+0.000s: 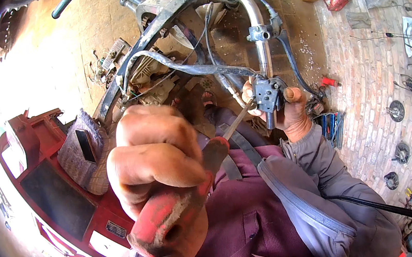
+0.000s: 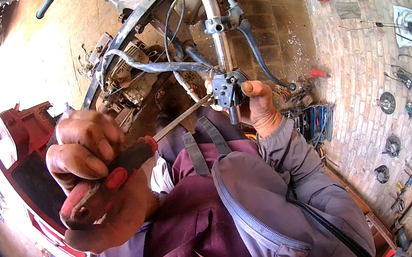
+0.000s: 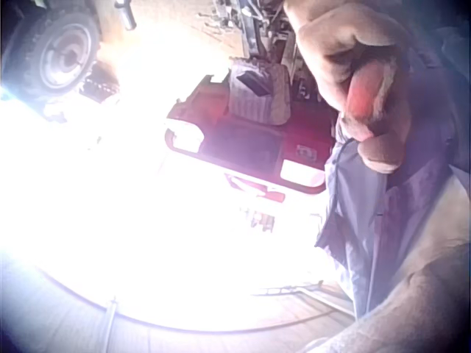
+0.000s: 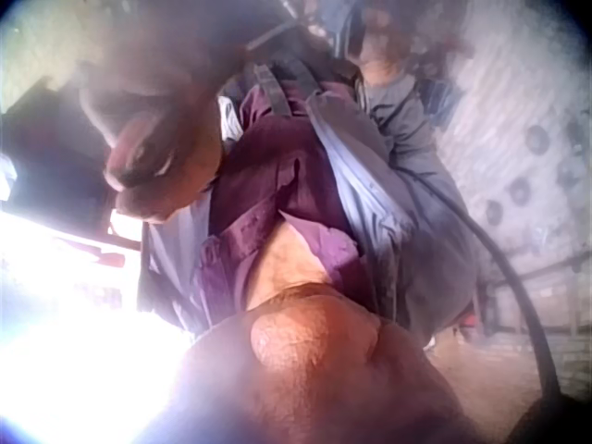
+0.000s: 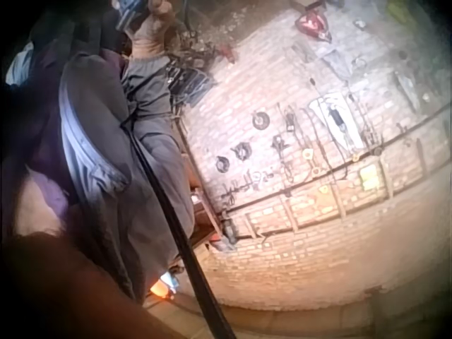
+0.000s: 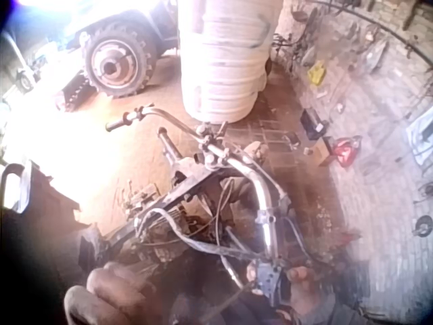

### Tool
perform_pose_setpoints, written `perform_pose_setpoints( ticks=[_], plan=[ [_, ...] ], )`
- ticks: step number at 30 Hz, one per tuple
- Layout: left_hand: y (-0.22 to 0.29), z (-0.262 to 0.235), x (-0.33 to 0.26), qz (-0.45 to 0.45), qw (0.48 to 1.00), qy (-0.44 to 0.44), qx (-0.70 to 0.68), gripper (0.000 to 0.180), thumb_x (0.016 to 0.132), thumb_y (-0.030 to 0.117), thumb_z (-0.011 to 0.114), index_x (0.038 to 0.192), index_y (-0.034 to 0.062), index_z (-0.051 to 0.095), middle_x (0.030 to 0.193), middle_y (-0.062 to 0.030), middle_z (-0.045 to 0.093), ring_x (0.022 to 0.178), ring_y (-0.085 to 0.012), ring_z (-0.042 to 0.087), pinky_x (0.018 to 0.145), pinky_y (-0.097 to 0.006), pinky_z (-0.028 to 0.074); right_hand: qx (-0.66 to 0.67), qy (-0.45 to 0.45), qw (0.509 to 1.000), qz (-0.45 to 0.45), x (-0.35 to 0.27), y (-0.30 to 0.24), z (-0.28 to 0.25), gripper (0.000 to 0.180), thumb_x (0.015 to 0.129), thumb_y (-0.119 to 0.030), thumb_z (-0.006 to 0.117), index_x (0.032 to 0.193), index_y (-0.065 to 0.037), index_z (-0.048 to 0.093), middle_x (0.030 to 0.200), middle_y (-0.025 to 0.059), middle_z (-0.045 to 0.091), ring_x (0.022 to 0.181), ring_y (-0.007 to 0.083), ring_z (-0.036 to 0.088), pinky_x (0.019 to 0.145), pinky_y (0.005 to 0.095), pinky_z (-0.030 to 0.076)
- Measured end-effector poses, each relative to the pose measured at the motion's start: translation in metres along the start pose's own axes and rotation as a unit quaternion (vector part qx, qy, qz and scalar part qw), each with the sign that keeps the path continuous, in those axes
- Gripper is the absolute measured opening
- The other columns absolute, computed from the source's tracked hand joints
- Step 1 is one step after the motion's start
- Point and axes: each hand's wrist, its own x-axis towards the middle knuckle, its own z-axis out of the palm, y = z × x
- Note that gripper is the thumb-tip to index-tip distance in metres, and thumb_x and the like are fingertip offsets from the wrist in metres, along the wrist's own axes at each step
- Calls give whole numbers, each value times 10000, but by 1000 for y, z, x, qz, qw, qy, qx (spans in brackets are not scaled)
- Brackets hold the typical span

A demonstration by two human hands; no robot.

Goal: The person uses a red-handled screwdriver to tighten a screw on a small black component attached to the handlebar of a red three-wheeled vehicle. The person holds the component with one hand while turning the screwdriver with the other.

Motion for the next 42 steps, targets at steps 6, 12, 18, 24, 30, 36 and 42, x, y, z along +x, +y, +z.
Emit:
perform_pose_setpoints(
  ticks=[6, 12, 18, 24, 30, 36, 42],
  plan=[
    [19, -9, -20, -53, 993, 78, 65, 587, 797, 587, 651, 912, 43, 463, 840, -119, 475, 664, -174, 480, 591, -286, 420, 10, -29, 999, -27, -1, 1, -8, 854, 628, -448, 733, 1236, 104, 497, 1078, 154, 613, 855, 204, 607, 752, 326, 494],
    [33, -14, -37, -62, 986, 119, 97, 593, 791, 578, 661, 939, 55, 423, 841, -105, 400, 744, -198, 418, 673, -317, 376, 20, -31, 999, -15, -1, 2, -7, 843, 633, -415, 727, 1241, 116, 485, 1104, 167, 601, 836, 205, 616, 748, 324, 513],
    [34, -24, -44, -61, 982, 100, 151, 627, 800, 600, 646, 999, 33, 466, 897, -141, 479, 814, -245, 529, 727, -353, 482, 21, -5, 999, -24, -2, 3, -10, 846, 630, -400, 726, 1252, 116, 475, 1104, 172, 606, 833, 206, 617, 748, 321, 514],
    [33, -28, -46, -38, 985, 75, 152, 642, 795, 605, 651, 1019, 28, 483, 900, -143, 494, 817, -254, 558, 743, -352, 506, 13, -19, 1000, -22, -4, 0, -5, 869, 628, -405, 735, 1269, 110, 453, 1136, 168, 586, 828, 201, 613, 733, 318, 504],
    [28, -34, -46, 25, 992, 44, 115, 512, 837, 447, 683, 973, -26, 542, 857, -221, 605, 746, -279, 638, 654, -364, 551, -22, 4, 1000, -2, -3, -4, 2, 872, 592, -481, 775, 1228, 29, 466, 1052, 149, 509, 746, 196, 531, 656, 293, 444],
    [34, -37, -41, 35, 986, 18, 163, 430, 897, 370, 635, 938, -52, 563, 807, -234, 638, 676, -293, 666, 585, -365, 565, 10, -20, 1000, -3, -4, -5, -2, 892, 597, -411, 766, 1265, 96, 462, 1140, 165, 585, 854, 214, 612, 745, 319, 506],
    [32, -31, -48, -23, 960, 112, 255, 473, 850, 425, 626, 1004, -19, 576, 804, -176, 590, 702, -269, 617, 603, -352, 531, 1, -20, 1000, 4, -2, -7, -4, 916, 567, -425, 774, 1235, 120, 464, 1073, 164, 584, 843, 214, 607, 733, 312, 505]
  ],
)
